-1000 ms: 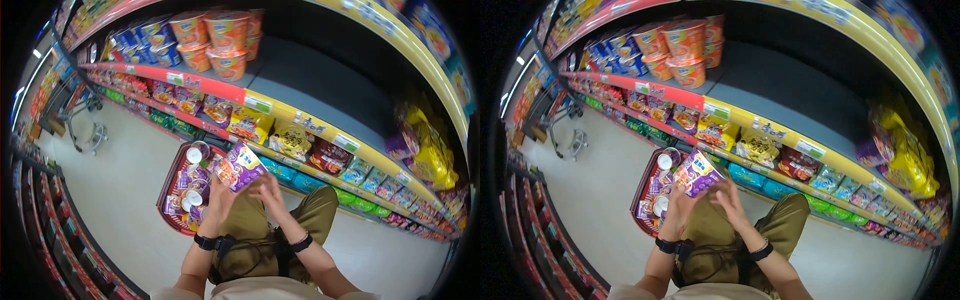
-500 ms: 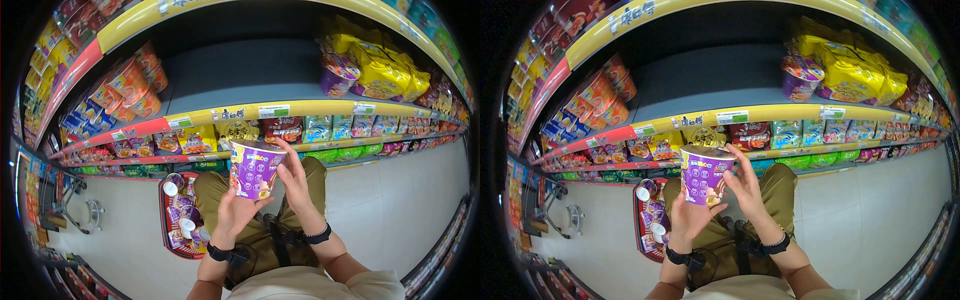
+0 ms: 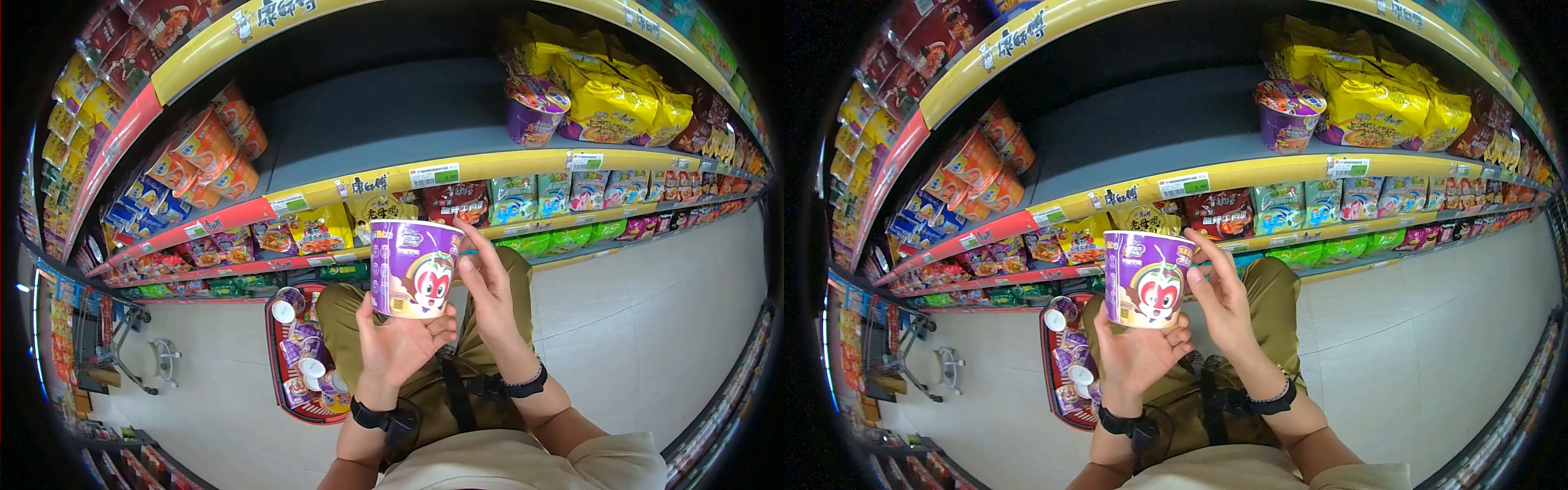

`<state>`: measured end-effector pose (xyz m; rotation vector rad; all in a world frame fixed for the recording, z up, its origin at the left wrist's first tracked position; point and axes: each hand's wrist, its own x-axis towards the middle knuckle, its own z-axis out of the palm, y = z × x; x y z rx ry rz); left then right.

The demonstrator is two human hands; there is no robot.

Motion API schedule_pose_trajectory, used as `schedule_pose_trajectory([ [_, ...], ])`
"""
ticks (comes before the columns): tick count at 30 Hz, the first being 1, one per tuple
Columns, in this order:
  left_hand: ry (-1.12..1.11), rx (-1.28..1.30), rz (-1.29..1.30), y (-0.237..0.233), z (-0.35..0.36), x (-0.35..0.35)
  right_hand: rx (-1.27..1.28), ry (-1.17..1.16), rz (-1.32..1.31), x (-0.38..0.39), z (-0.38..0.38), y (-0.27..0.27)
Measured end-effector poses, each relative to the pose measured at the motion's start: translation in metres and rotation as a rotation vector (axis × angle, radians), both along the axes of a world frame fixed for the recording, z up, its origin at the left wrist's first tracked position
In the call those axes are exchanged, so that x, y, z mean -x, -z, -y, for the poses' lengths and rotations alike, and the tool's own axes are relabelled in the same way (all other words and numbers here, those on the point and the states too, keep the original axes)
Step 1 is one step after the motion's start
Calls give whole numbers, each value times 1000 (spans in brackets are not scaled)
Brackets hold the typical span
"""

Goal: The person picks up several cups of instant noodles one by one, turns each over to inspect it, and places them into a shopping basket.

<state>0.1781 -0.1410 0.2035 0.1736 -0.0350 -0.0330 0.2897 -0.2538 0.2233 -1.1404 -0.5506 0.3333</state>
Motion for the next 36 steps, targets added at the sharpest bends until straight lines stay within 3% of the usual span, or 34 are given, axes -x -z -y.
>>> schedule_pose_trajectory([
  [2,-26,-35,-28,-7,7,-1,-4,-15,10,0,2,0],
  [4,-463,-781,-295,-19,22,-4,-134,-67,-99,3,4,-1],
  [6,-572,-802,-237,-10,23,-6,-160,-79,-68,3,5,4],
  [9,-842,-1362,-198,-8,31,-10,-173,-158,-267,5,10,4],
  [12,-900,-1481,-201,-13,38,-9,-204,-233,-432,5,16,2],
  [28,-831,-1417,-127,-21,43,-4,-223,-187,-509,6,23,-11],
  [36,-762,-1357,-64,-21,41,-20,-176,-155,-339,-8,34,-9],
])
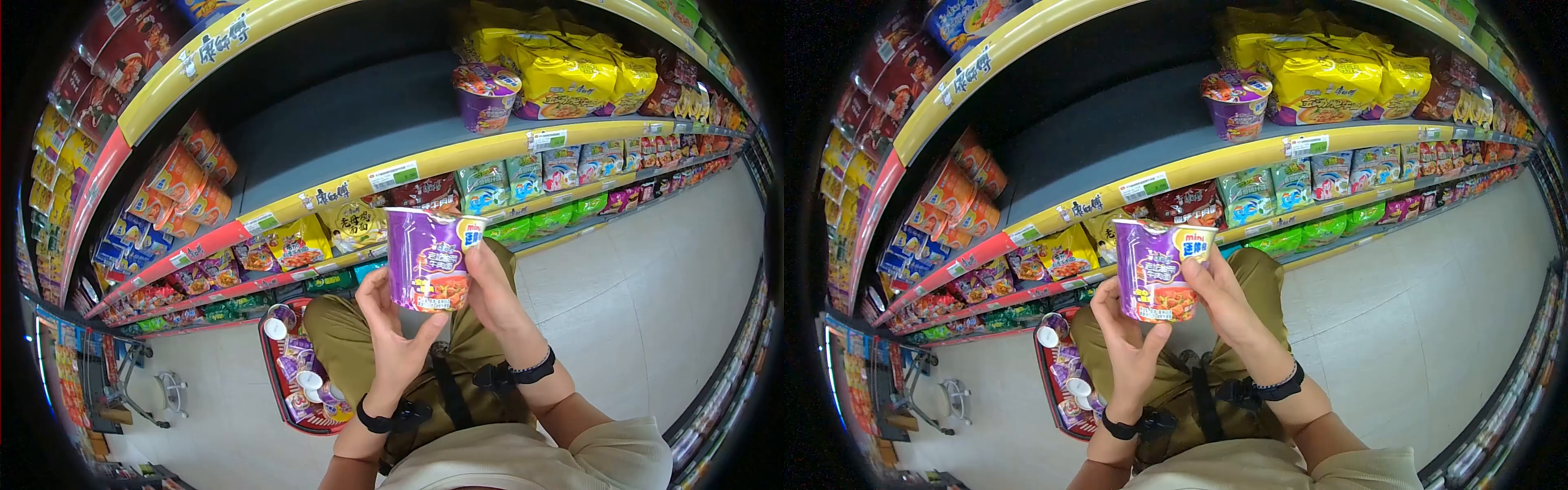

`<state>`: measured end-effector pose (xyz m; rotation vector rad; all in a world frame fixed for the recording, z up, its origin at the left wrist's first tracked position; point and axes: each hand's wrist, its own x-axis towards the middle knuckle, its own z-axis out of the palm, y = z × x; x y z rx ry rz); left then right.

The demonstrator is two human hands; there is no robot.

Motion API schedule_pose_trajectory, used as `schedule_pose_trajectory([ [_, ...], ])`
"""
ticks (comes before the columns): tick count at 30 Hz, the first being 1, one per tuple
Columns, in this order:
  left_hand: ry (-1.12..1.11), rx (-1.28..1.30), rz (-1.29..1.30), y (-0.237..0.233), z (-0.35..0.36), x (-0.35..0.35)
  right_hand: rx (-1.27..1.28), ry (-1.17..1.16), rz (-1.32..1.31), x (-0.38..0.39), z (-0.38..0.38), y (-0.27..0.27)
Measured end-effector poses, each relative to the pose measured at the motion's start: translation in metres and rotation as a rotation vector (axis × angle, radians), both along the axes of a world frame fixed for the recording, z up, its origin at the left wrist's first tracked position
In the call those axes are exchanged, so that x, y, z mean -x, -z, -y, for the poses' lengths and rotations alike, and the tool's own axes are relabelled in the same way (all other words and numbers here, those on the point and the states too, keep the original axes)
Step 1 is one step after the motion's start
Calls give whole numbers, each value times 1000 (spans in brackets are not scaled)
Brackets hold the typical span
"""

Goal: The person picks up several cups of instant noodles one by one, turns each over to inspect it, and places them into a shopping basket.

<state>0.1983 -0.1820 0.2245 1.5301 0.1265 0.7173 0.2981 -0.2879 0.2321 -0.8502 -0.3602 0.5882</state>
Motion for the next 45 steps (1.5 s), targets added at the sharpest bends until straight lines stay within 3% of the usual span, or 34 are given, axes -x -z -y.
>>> schedule_pose_trajectory([
  [14,220,18,1,-25,4,-67,51,36,143,-61,37,-32],
  [17,184,-99,-30,-32,0,-89,130,139,507,-80,39,-31],
  [18,189,-98,-22,-34,-4,-96,133,145,514,-88,42,-34],
  [20,202,-263,-139,-41,-12,-110,357,214,863,-106,50,-44],
  [21,136,-318,-68,-44,-12,-122,369,237,909,-116,52,-48],
  [24,38,-512,76,-81,-13,-167,212,313,827,-149,43,-66],
  [29,164,-467,151,-115,-37,-251,312,515,1004,-221,24,-98],
  [31,156,-477,157,-109,-47,-275,377,581,1063,-231,23,-102],
  [33,150,-476,153,-102,-50,-287,757,794,1175,-230,23,-107],
  [36,168,-481,50,-92,-46,-288,756,769,1073,-227,22,-100],
  [45,76,-542,64,-76,-41,-300,703,846,1120,-235,21,-84],
])
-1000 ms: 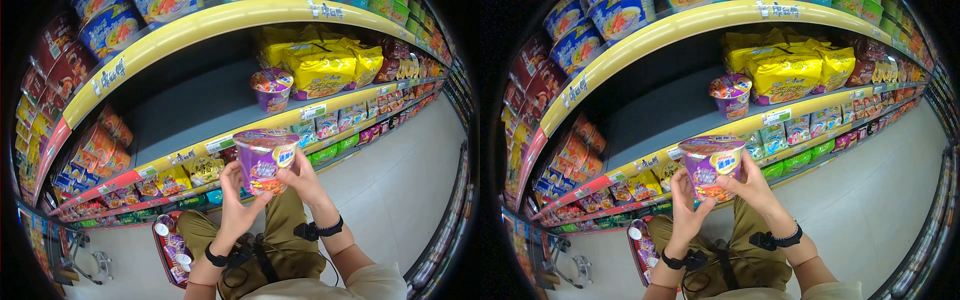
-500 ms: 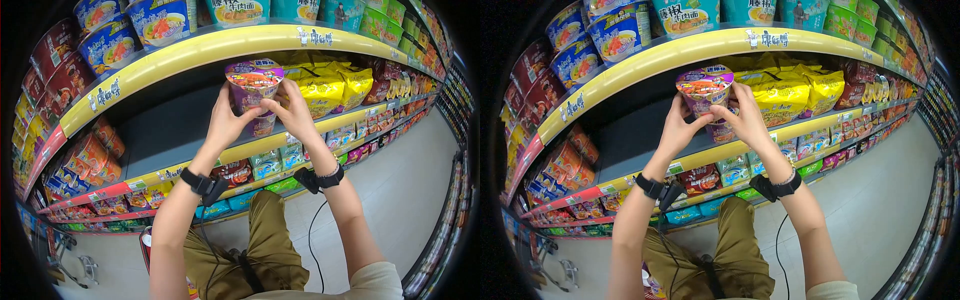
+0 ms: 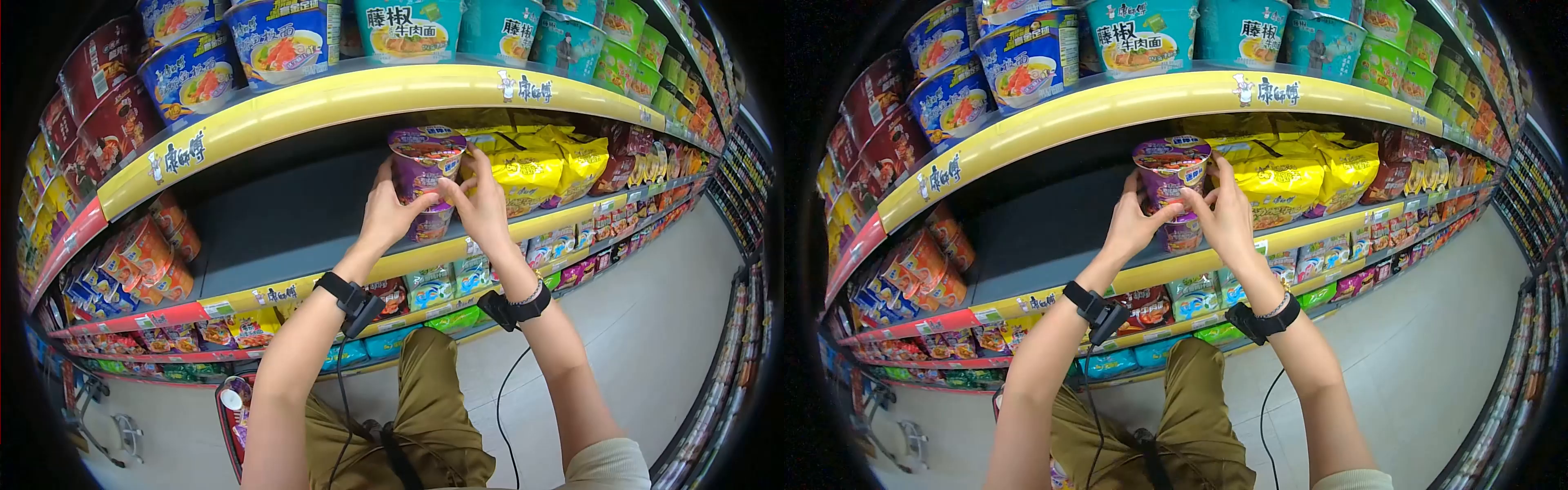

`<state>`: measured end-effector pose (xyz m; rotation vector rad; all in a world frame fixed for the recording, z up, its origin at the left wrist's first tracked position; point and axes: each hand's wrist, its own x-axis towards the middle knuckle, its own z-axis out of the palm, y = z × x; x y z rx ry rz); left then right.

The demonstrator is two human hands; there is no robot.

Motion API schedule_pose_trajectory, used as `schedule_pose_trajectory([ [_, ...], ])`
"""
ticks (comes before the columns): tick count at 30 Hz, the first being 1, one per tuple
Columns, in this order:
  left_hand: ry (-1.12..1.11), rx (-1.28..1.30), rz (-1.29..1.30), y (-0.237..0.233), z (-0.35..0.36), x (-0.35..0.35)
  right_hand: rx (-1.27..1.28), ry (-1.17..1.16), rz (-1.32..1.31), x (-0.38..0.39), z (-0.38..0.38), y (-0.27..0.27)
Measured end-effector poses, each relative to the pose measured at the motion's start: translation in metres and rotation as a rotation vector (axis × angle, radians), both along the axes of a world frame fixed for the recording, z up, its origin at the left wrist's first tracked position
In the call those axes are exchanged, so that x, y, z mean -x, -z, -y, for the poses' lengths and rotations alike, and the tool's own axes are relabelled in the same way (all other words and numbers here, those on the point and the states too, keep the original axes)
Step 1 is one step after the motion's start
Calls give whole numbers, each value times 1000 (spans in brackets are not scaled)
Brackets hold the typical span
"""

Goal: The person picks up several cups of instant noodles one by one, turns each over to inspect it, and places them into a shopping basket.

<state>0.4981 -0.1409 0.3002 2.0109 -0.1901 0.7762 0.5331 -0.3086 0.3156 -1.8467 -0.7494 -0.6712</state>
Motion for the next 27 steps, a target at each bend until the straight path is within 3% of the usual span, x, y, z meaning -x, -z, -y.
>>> schedule_pose_trajectory([
  [9,-111,-57,36,-5,3,-1,-4,46,-11,1,-7,3],
  [17,21,-86,-62,-12,2,5,11,38,-76,2,-6,6],
  [19,-7,-109,-24,-7,3,10,-97,44,131,6,-7,11],
  [22,-58,-119,-23,8,-1,15,-117,25,19,20,-1,15],
  [27,-105,-89,-90,31,-10,49,-64,-29,75,56,-2,49],
])
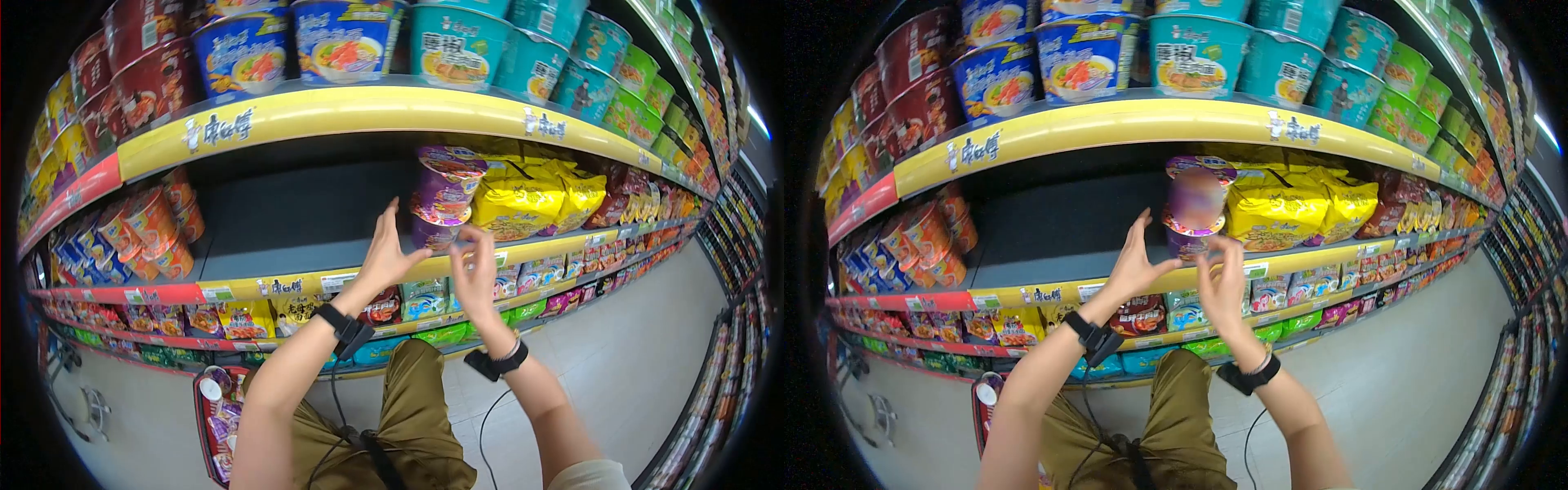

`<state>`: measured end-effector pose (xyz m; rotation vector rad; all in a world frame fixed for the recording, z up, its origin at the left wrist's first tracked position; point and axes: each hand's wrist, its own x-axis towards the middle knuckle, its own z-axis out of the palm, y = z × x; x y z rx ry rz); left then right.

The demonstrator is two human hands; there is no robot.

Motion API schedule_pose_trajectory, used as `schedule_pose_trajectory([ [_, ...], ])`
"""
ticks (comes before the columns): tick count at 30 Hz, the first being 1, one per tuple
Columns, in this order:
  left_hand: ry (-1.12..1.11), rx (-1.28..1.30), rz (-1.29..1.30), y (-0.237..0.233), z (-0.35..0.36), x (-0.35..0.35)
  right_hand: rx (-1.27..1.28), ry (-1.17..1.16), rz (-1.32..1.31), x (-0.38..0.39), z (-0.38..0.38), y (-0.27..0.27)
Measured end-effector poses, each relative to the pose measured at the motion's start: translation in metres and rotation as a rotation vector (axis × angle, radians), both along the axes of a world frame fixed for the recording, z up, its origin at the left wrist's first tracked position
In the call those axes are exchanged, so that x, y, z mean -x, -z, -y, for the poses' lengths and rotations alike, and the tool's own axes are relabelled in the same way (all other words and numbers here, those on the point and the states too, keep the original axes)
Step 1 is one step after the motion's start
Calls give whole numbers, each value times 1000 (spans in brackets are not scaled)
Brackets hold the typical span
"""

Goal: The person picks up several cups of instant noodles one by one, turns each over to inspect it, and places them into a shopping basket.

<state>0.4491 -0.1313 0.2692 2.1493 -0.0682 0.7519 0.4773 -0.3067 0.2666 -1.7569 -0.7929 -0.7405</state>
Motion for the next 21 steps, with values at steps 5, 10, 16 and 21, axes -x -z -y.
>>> schedule_pose_trajectory([
  [5,13,82,45,28,-33,77,152,-278,-196,57,-34,62],
  [10,-350,157,45,81,-107,204,414,-776,-525,139,-100,119],
  [16,-945,532,-172,196,-193,376,459,-1285,-888,273,-179,171],
  [21,-1310,459,-503,313,-174,476,591,-1493,-1161,339,-193,242],
])
